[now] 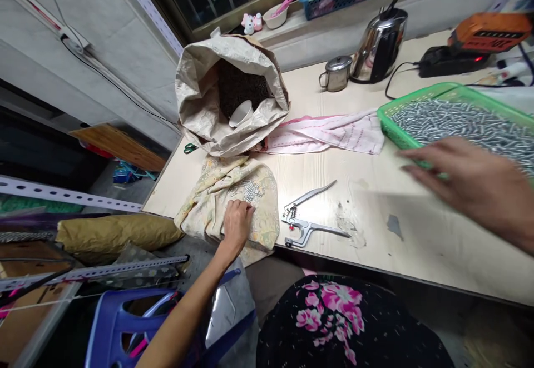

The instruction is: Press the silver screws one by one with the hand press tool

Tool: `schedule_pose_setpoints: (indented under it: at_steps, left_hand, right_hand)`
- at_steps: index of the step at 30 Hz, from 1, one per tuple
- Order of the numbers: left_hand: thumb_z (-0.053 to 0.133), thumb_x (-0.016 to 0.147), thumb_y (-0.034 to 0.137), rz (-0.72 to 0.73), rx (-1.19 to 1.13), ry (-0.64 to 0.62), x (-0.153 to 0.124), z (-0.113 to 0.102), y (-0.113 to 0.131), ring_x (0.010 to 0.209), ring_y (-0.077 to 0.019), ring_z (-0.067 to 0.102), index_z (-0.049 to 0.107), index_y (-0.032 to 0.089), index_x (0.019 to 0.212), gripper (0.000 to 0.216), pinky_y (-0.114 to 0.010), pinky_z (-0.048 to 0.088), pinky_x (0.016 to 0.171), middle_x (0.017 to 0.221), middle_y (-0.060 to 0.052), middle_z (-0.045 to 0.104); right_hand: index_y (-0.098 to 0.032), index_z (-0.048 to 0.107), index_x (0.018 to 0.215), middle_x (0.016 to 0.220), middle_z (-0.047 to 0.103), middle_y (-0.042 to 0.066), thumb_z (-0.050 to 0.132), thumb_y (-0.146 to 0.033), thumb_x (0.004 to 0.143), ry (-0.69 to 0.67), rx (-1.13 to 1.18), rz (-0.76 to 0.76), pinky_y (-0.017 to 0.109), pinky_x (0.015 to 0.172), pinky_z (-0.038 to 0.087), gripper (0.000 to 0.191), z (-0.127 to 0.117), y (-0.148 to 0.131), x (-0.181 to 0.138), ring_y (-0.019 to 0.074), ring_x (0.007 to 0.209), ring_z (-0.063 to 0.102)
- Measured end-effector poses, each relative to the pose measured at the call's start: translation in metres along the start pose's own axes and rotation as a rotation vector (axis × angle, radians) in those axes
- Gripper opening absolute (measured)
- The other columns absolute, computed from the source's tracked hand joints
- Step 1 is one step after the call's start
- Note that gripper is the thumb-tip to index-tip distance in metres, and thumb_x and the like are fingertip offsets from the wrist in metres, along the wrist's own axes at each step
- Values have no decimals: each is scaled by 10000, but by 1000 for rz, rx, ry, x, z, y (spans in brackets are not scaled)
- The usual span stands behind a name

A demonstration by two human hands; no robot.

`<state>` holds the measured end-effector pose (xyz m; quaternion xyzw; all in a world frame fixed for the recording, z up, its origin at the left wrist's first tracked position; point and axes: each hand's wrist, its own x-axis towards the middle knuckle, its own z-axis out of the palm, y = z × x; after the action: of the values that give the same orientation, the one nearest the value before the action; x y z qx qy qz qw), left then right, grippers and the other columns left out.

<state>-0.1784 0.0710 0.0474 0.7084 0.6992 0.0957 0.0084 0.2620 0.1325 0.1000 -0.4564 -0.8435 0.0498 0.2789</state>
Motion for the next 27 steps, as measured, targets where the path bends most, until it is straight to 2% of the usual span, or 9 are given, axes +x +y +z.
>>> schedule_pose_setpoints:
  at_steps: [2, 4, 7, 10, 14, 21, 27]
  left_hand:
    - [580, 867, 222, -89, -48, -45, 4, 1, -1, 886, -240, 573, 648, 172, 818, 98, -366, 457, 814, 851, -81, 661]
    - [596, 842, 214, -181, -112, -87, 9, -1, -2, 829, -219, 590, 641, 168, 805, 74, -346, 456, 786, 823, -68, 670]
    - [620, 810, 200, -266, -213, -150, 15, -5, -3, 755, -185, 599, 630, 167, 787, 42, -308, 451, 743, 797, -51, 678]
    - [617, 817, 221, -298, -254, -116, 17, -5, -4, 735, -177, 601, 613, 165, 783, 66, -289, 440, 714, 787, -46, 672]
    - [571, 846, 211, -272, -187, -38, 18, 1, -6, 769, -195, 599, 588, 168, 793, 71, -301, 429, 717, 809, -58, 659]
    - [535, 839, 150, -217, -79, -71, 13, 1, -10, 799, -211, 598, 601, 154, 866, 71, -324, 440, 739, 836, -75, 655]
    - [506, 874, 204, -177, 93, -125, 8, -4, -11, 900, -269, 595, 637, 147, 772, 175, -379, 451, 819, 855, -128, 655]
  right_hand:
    - [-264, 593, 1174, 977, 594, 93, 434, -361, 981, -111, 114, -65, 415, 720, 492, 269, 30, -45, -1, 243, 823, 594]
    - [-213, 615, 1129, 957, 608, 87, 397, -320, 998, -272, 209, -113, 361, 710, 491, 276, 60, -77, -3, 207, 820, 600]
    - [-179, 625, 1054, 908, 596, 82, 413, -311, 996, -409, 190, -176, 345, 699, 449, 256, 95, -98, -11, 203, 800, 573]
    - [-170, 611, 963, 893, 593, 78, 461, -306, 983, -404, 118, -206, 343, 706, 397, 203, 111, -100, -16, 207, 793, 550]
    - [-183, 578, 842, 841, 597, 55, 450, -242, 985, -345, 29, -240, 342, 710, 330, 200, 110, -95, -15, 200, 772, 519]
    - [-191, 602, 846, 819, 609, 52, 427, -268, 998, -259, -169, -218, 353, 705, 278, 245, 103, -67, -11, 214, 781, 499]
    - [-188, 612, 857, 822, 602, 57, 375, -311, 1018, -221, -161, -176, 344, 715, 269, 311, 108, -58, -16, 205, 792, 496]
